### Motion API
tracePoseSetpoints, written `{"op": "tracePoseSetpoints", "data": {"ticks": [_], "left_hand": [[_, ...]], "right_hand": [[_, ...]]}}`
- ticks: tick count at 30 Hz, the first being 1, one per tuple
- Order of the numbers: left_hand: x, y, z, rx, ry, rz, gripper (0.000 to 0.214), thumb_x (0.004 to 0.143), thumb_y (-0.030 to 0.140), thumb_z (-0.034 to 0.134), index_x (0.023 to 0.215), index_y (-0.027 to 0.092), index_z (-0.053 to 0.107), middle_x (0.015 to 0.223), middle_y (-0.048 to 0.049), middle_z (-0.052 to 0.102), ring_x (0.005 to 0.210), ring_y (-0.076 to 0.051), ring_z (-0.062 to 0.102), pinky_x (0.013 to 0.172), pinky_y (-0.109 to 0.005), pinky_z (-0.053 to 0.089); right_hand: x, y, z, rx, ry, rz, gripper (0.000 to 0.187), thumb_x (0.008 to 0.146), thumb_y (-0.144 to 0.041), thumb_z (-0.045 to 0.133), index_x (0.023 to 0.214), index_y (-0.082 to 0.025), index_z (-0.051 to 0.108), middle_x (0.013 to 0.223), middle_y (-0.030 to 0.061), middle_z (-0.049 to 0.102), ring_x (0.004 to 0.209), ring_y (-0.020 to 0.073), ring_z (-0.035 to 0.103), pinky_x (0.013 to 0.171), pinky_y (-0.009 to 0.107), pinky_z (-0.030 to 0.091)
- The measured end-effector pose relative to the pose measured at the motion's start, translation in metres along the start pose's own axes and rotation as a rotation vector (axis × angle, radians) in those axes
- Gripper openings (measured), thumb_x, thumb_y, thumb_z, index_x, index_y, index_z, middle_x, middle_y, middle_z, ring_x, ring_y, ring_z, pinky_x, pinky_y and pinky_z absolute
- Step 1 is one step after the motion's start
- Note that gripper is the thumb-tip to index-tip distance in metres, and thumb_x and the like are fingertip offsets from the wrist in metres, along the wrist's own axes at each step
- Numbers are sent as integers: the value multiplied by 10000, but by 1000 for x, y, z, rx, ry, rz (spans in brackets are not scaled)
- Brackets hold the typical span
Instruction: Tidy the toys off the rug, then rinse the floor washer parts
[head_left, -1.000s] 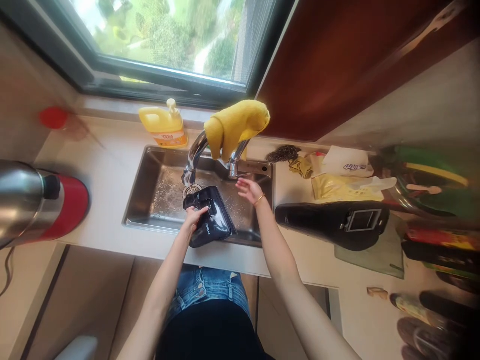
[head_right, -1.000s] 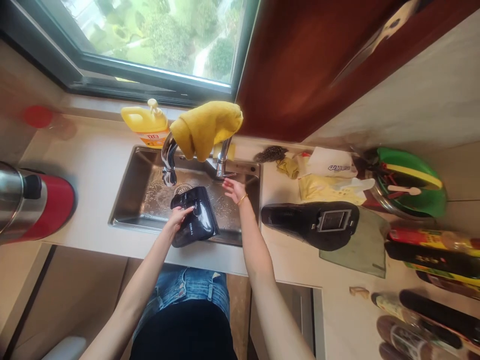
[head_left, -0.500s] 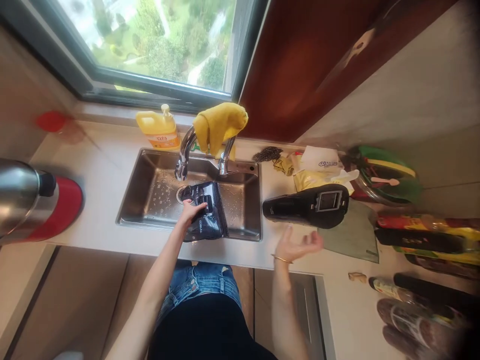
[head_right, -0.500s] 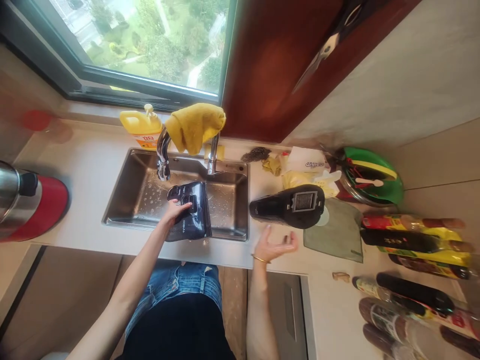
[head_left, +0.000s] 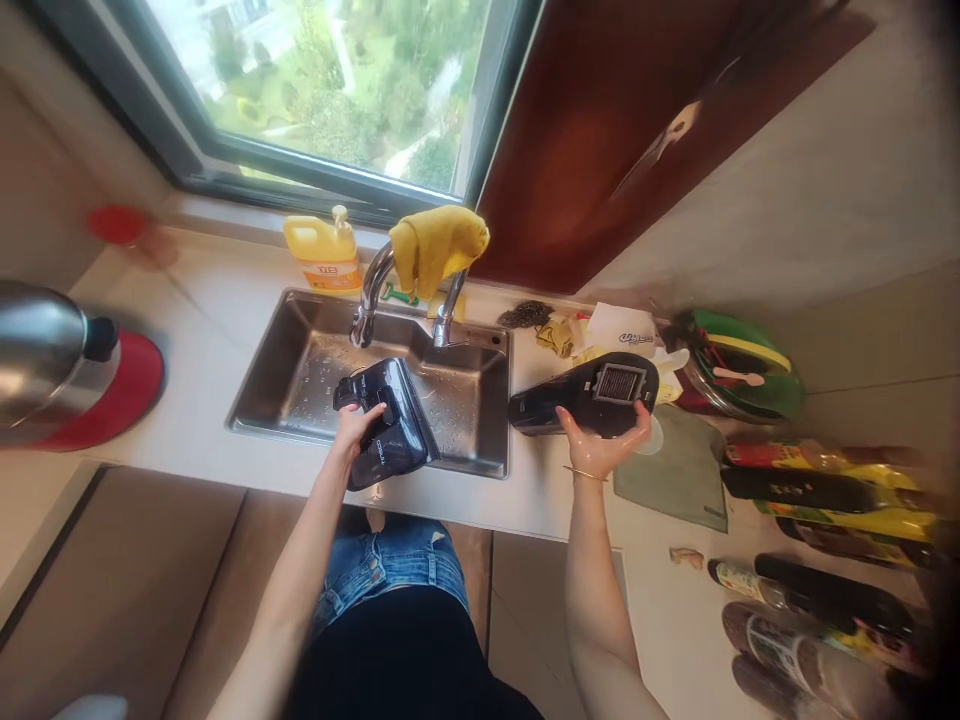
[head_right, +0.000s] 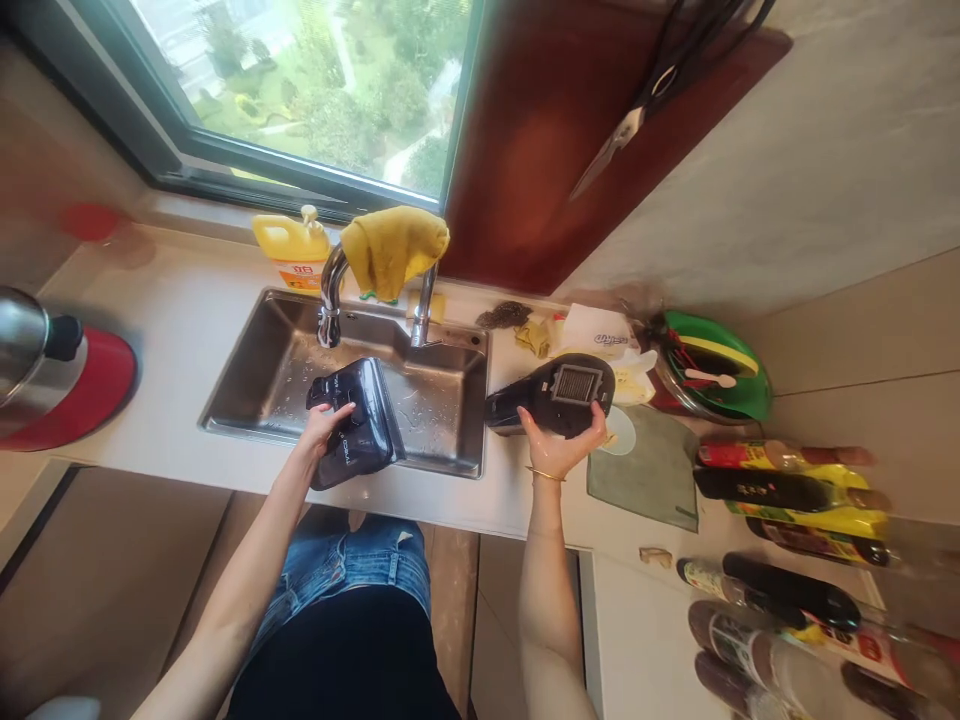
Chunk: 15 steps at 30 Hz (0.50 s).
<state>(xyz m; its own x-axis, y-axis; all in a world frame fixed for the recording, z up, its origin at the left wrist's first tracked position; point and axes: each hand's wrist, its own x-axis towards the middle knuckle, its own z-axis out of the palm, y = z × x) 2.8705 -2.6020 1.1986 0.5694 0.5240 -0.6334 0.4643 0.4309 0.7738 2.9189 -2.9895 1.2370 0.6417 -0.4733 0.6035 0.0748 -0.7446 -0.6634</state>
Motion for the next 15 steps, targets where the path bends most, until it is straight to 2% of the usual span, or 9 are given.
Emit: {"op": "tracePoseSetpoints", "data": {"ticks": [4,7,11,15], "left_hand": [[-6,-2,-13,-128,-48,-11,579,494,204,945,913,168,547,772,-33,669,859,-234,686,854,-374,509],[-12,-2,-26,-219,-58,-12,557,520,212,939,933,164,568,756,-30,677,793,-215,686,817,-358,519],[-24,-2,-52,-320,20,14,628,524,191,940,1017,178,551,811,-16,689,802,-188,680,855,-345,504],[-49,-7,-88,-401,98,68,655,536,196,938,1053,184,536,857,-32,700,790,-190,674,868,-360,490]], "right_hand": [[0,-15,-6,80,-54,-60,1081,507,-763,778,1325,-145,437,1276,169,497,1243,371,476,1084,582,364],[-5,-39,-13,176,-159,-146,1093,505,-767,782,1346,-155,445,1280,163,499,1244,372,484,1077,576,375],[-16,-83,-14,263,-342,-238,1079,489,-778,779,1332,-169,491,1249,159,529,1245,390,493,1067,587,391],[-36,-126,1,406,-522,-354,980,535,-734,787,1309,-192,527,1257,148,533,1236,381,518,1062,587,405]]}}
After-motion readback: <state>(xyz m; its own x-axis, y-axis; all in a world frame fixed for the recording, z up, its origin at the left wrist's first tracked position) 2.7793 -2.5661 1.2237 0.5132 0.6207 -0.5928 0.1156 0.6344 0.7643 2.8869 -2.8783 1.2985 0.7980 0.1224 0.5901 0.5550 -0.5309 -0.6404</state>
